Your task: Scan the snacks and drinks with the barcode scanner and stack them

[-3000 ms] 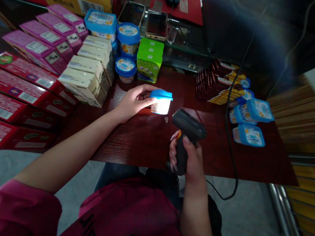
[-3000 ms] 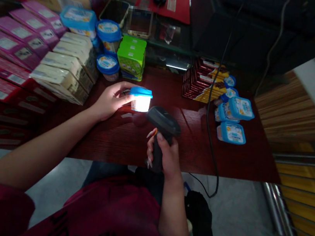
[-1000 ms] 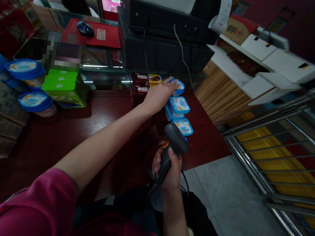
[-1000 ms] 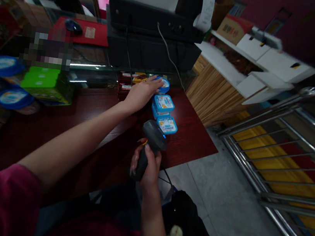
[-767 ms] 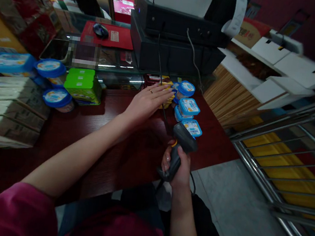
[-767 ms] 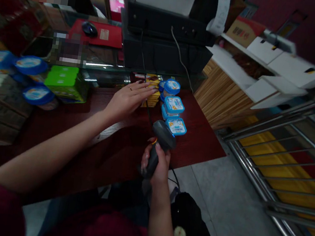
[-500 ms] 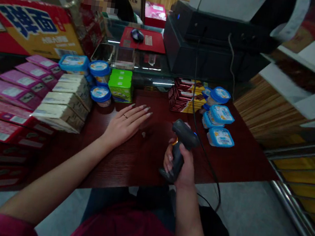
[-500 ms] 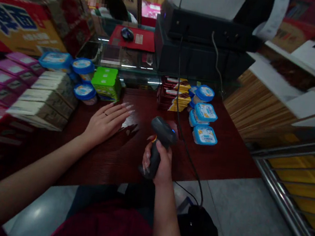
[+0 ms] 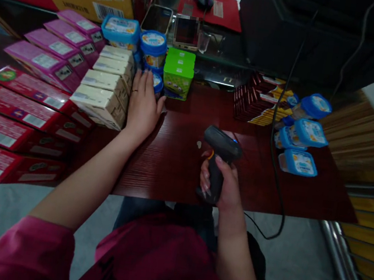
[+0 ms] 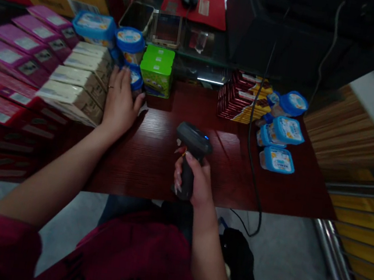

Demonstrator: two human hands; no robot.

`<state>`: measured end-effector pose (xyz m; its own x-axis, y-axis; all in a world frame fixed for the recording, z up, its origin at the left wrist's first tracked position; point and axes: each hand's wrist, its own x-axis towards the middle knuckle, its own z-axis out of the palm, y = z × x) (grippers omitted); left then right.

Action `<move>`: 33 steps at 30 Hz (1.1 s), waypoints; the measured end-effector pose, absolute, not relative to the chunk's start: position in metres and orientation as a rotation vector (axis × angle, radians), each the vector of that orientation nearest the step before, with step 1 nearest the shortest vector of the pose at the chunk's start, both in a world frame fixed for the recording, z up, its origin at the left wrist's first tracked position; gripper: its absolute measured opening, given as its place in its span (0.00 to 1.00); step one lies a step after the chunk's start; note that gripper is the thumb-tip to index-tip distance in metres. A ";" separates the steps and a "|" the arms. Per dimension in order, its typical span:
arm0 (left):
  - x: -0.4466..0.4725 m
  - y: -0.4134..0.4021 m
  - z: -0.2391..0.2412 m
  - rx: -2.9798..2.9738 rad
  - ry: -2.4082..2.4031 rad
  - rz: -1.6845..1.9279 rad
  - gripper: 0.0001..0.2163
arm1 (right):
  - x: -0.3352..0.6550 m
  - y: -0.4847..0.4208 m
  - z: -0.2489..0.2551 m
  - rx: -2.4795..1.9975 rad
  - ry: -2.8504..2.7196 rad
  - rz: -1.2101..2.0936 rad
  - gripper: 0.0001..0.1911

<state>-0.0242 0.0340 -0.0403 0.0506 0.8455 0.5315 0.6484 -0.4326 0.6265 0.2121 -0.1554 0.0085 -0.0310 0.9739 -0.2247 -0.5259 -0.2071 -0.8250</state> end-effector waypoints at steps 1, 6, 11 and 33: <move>-0.025 0.033 -0.039 2.088 1.519 1.316 0.33 | 0.212 -0.155 0.009 -0.955 -0.655 1.552 0.16; -0.028 0.022 -0.027 2.033 1.385 1.297 0.27 | 0.211 -0.156 0.008 -0.962 -0.660 1.563 0.17; -0.021 0.025 -0.031 1.957 1.368 1.403 0.23 | 0.211 -0.155 0.009 -0.972 -0.667 1.580 0.16; 0.011 -0.015 -0.015 1.085 0.730 1.198 0.31 | 0.209 -0.164 0.005 -0.942 -0.709 1.551 0.17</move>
